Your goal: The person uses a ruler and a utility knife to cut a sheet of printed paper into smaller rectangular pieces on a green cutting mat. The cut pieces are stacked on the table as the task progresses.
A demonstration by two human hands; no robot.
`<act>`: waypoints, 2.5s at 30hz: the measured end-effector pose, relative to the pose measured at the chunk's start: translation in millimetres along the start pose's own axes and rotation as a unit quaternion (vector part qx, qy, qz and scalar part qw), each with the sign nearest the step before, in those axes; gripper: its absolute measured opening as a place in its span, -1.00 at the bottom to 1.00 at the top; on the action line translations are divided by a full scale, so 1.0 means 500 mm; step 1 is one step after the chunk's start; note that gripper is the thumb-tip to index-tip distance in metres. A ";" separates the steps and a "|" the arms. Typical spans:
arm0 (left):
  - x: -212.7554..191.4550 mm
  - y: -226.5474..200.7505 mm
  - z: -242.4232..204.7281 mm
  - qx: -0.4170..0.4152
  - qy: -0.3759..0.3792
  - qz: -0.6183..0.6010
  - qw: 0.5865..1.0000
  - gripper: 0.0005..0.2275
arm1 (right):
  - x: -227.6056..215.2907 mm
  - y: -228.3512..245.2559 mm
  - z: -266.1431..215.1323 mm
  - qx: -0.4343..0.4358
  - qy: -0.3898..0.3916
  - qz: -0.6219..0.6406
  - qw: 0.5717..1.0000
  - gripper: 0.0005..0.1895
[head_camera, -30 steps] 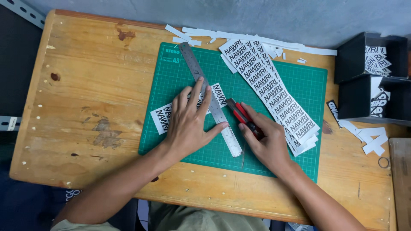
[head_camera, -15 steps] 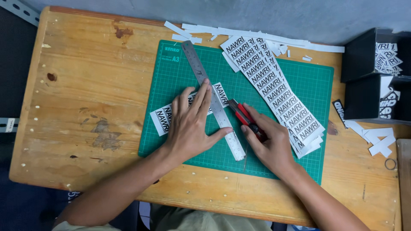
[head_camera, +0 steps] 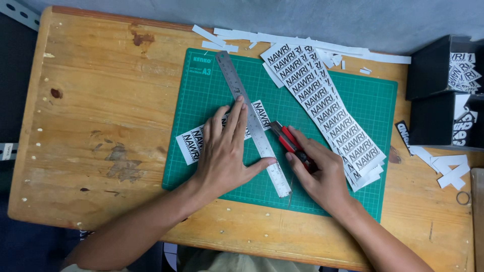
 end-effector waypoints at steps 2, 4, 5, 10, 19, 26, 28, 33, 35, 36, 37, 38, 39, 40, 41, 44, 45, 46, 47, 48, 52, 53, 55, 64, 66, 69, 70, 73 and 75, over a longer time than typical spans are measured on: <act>0.001 0.001 0.001 -0.002 0.002 0.002 1.000 0.07 | -0.001 0.003 0.001 0.001 0.001 0.000 1.000 -0.48; 0.002 0.003 0.002 -0.003 0.004 0.003 1.000 0.08 | -0.001 0.003 0.002 0.002 0.002 -0.001 1.000 -0.48; 0.003 0.003 0.003 -0.002 0.005 0.003 1.000 0.07 | -0.001 0.001 0.001 0.002 0.001 -0.002 1.000 -0.48; 0.003 0.003 0.003 -0.002 0.008 0.002 1.000 0.05 | 0.001 -0.004 0.000 0.004 0.004 -0.003 1.000 -0.47; 0.007 0.005 0.004 -0.009 0.019 0.000 1.000 0.02 | 0.000 0.001 -0.001 -0.005 0.005 -0.005 1.000 -0.48; 0.007 0.004 0.007 -0.013 0.026 0.007 1.000 0.02 | -0.001 0.002 0.000 -0.006 0.004 -0.003 1.000 -0.48; 0.008 0.003 0.006 -0.013 0.026 0.008 1.000 0.02 | -0.001 0.003 0.000 -0.009 0.004 -0.004 1.000 -0.48; 0.008 0.003 0.006 -0.011 0.028 0.012 0.999 0.02 | 0.000 0.002 -0.001 -0.007 0.006 -0.005 1.000 -0.48; 0.011 0.004 0.005 -0.010 0.027 0.015 0.999 0.02 | 0.000 0.001 -0.001 -0.007 0.007 -0.006 1.000 -0.47; 0.012 0.005 0.004 -0.010 0.025 0.017 1.000 0.02 | 0.001 0.001 -0.001 -0.007 0.008 -0.008 1.000 -0.47; 0.012 0.005 0.004 -0.010 0.025 0.016 1.000 0.02 | 0.000 0.001 -0.001 -0.007 0.008 -0.008 1.000 -0.47; 0.011 0.005 0.003 -0.009 0.024 0.018 1.000 0.02 | 0.000 0.002 -0.001 -0.007 0.007 -0.006 1.000 -0.47; 0.011 0.004 0.003 -0.009 0.024 0.019 1.000 0.01 | -0.001 0.002 -0.001 -0.006 0.006 -0.004 1.000 -0.47; 0.011 0.004 0.003 -0.009 0.024 0.019 0.999 0.01 | 0.000 0.002 -0.001 -0.006 0.007 -0.003 1.000 -0.47; 0.011 0.005 0.003 -0.010 0.024 0.019 0.999 0.01 | 0.000 0.002 -0.001 -0.009 0.006 -0.004 1.000 -0.47; 0.013 0.006 0.002 -0.011 0.024 0.018 0.999 0.02 | 0.000 0.002 -0.001 -0.010 0.006 -0.003 1.000 -0.47; 0.013 0.006 0.002 -0.011 0.024 0.019 0.999 0.02 | 0.000 0.001 -0.001 -0.009 0.007 -0.002 1.000 -0.48; 0.013 0.006 0.003 -0.010 0.024 0.019 0.999 0.02 | 0.000 0.002 0.000 -0.009 0.006 -0.002 1.000 -0.48; 0.014 0.006 0.003 -0.011 0.025 0.021 0.999 0.02 | -0.001 0.003 0.000 -0.012 0.005 -0.003 1.000 -0.48; 0.014 0.007 0.002 -0.011 0.026 0.023 0.999 0.03 | -0.002 0.005 0.000 -0.015 0.004 -0.004 1.000 -0.49; 0.013 0.006 0.003 -0.012 0.028 0.021 0.999 0.02 | 0.000 0.004 0.000 -0.013 0.006 -0.004 1.000 -0.48; 0.014 0.007 0.002 -0.013 0.029 0.022 0.999 0.02 | 0.000 0.004 0.000 -0.013 0.006 -0.004 1.000 -0.48; 0.015 0.007 0.002 -0.013 0.029 0.024 0.999 0.02 | 0.000 0.003 -0.001 -0.012 0.006 -0.004 1.000 -0.48; 0.011 0.006 0.004 -0.008 0.040 0.013 0.999 -0.06 | -0.001 0.005 0.000 -0.009 0.006 -0.002 1.000 -0.48; 0.002 0.000 0.005 0.002 0.029 0.030 0.999 -0.09 | -0.001 0.003 0.000 -0.010 0.006 -0.007 1.000 -0.48; 0.001 0.000 0.006 0.012 0.014 0.042 0.999 -0.13 | 0.001 0.003 0.000 -0.010 0.007 -0.006 1.000 -0.48; 0.006 0.003 0.006 0.012 0.014 0.043 0.999 -0.13 | 0.002 0.000 -0.001 -0.011 0.008 -0.005 1.000 -0.48; 0.003 0.001 0.007 0.043 -0.029 0.062 0.997 -0.26 | 0.002 -0.006 -0.001 -0.010 0.008 -0.003 1.000 -0.47; 0.000 0.000 0.008 0.062 -0.038 0.052 0.996 -0.26 | 0.002 -0.006 -0.002 -0.001 0.012 0.001 1.000 -0.46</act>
Point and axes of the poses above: each hand's wrist, its own z-axis towards the middle knuckle, its own x-axis out of the palm, y = z × x, the point moved 9 cm from there along z, towards the middle knuckle, and after that the axes turned 6 degrees about -x, right-handed, at the moved point
